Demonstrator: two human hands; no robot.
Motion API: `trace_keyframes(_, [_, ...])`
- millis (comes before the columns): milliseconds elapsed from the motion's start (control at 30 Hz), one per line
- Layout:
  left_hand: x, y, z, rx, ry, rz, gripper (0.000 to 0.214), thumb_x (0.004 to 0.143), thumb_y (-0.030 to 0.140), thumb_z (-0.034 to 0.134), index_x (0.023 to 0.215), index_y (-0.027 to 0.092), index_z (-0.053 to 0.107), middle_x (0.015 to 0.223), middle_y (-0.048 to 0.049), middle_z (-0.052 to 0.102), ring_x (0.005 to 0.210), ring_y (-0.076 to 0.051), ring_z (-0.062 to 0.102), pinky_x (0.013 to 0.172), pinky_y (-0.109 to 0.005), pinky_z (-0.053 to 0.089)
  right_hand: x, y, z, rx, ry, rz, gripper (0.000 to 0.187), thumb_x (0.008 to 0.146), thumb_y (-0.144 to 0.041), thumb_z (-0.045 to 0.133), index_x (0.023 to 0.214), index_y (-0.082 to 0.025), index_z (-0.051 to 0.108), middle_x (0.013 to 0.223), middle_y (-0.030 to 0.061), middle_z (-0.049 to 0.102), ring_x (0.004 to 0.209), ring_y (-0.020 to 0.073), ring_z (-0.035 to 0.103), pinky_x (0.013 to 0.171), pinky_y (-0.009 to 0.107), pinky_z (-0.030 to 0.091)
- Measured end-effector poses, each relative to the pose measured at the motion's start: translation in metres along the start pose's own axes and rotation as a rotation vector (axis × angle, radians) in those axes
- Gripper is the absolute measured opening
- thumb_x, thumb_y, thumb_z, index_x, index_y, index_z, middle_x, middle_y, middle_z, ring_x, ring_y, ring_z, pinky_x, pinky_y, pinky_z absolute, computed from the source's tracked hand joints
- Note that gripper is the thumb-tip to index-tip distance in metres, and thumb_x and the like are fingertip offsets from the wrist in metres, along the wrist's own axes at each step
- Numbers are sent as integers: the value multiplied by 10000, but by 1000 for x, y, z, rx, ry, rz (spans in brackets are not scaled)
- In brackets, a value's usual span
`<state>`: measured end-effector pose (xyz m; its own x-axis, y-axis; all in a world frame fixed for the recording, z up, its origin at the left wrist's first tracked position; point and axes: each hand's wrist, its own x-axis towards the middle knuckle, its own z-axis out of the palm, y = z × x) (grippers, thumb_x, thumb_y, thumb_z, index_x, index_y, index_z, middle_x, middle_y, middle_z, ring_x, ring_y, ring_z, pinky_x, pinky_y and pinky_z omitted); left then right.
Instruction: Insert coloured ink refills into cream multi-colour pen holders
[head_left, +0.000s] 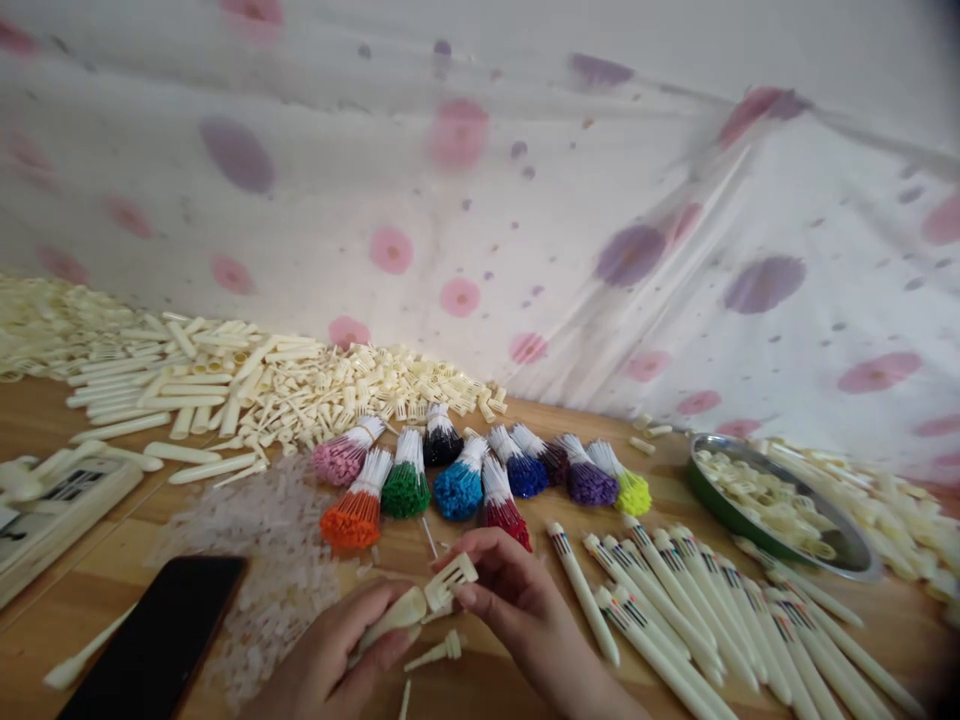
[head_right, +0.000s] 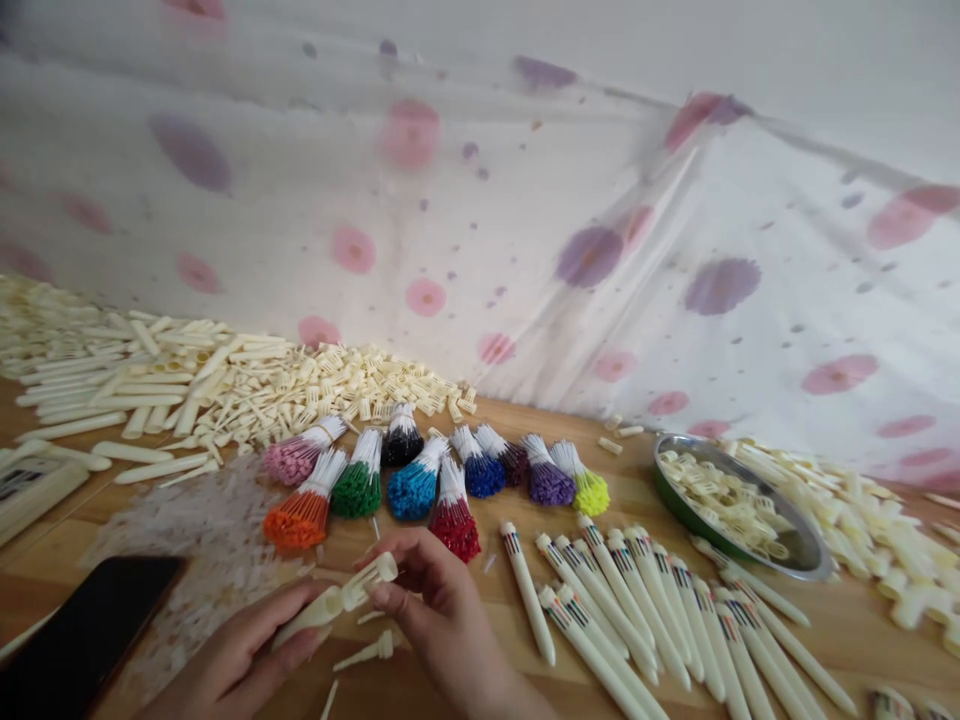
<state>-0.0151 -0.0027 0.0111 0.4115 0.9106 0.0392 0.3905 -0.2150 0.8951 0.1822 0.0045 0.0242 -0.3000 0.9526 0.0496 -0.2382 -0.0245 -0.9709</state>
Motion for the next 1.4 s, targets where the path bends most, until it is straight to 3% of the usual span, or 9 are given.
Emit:
trace_keyframes(267, [1,7,-3,6,-45,-5,298,863,339,489,1126,308,625,1085,9,704,1026,-198,619,818,-202,486,-5,-1,3,-245,17,-71,148,831,-304,616,949,-222,581,917,19,638,775,131,551,712,245,431])
trace_keyframes(500, [0,7,-2,-8,-87,-55,266,866,334,487,1068,291,655,941,-5,719,864,-194,638,759,-234,494,-7,0,6,-387,22,-94,171,833,-347,596,937,-212,577,852,20,623,729,136,544,655,235,431])
trace_keyframes(667, [1,9,-3,19,-121,-91,247,871,351,481,999,273,678,863,-14,709,815,-205,630,746,-258,486,-5,-2,3,-654,57,-55,282,805,-464,589,772,-189,534,679,-1,543,613,131,478,545,221,369])
trace_keyframes(833, [-1,5,0,42,-140,-63,253,876,326,483,1066,301,647,977,-14,706,935,-209,619,825,-259,453,-1,-1,1,-928,41,-73,432,858,-504,471,569,-196,384,542,-34,404,500,100,359,464,222,234])
trace_keyframes(967, [-2,5,2,40,-113,-55,239,865,316,504,1056,294,646,989,-10,698,946,-203,609,828,-249,431,-2,2,-1,-1016,63,-32,468,874,-499,442,527,-190,385,504,-35,382,472,96,328,455,235,197])
trace_keyframes(1067, [0,6,1,-70,-140,-149,221,864,358,492,898,239,676,795,4,663,786,-173,588,717,-229,429,-5,-3,-3,-923,-11,-26,280,892,-430,450,816,-181,552,664,1,533,575,123,453,511,218,308])
trace_keyframes(1167, [1,4,1,-306,-195,-364,323,817,473,503,793,195,666,592,51,512,543,-110,444,507,-187,341,-6,-10,-3,-793,-153,-57,230,912,-357,441,1070,-202,502,860,34,584,738,144,524,634,220,398])
trace_keyframes(1267, [2,2,4,-410,-242,-492,382,781,531,501,807,182,655,547,76,420,462,-87,299,431,-181,229,-5,-12,-2,-818,-169,-49,206,917,-367,430,877,-192,532,768,20,572,687,136,515,613,215,388])
trace_keyframes(1400, [2,7,8,-217,-220,-320,284,810,418,507,700,181,618,551,73,392,533,-113,360,495,-198,272,-1,-5,1,-946,-93,41,284,903,-388,425,703,-192,476,625,-8,506,552,119,435,497,212,293])
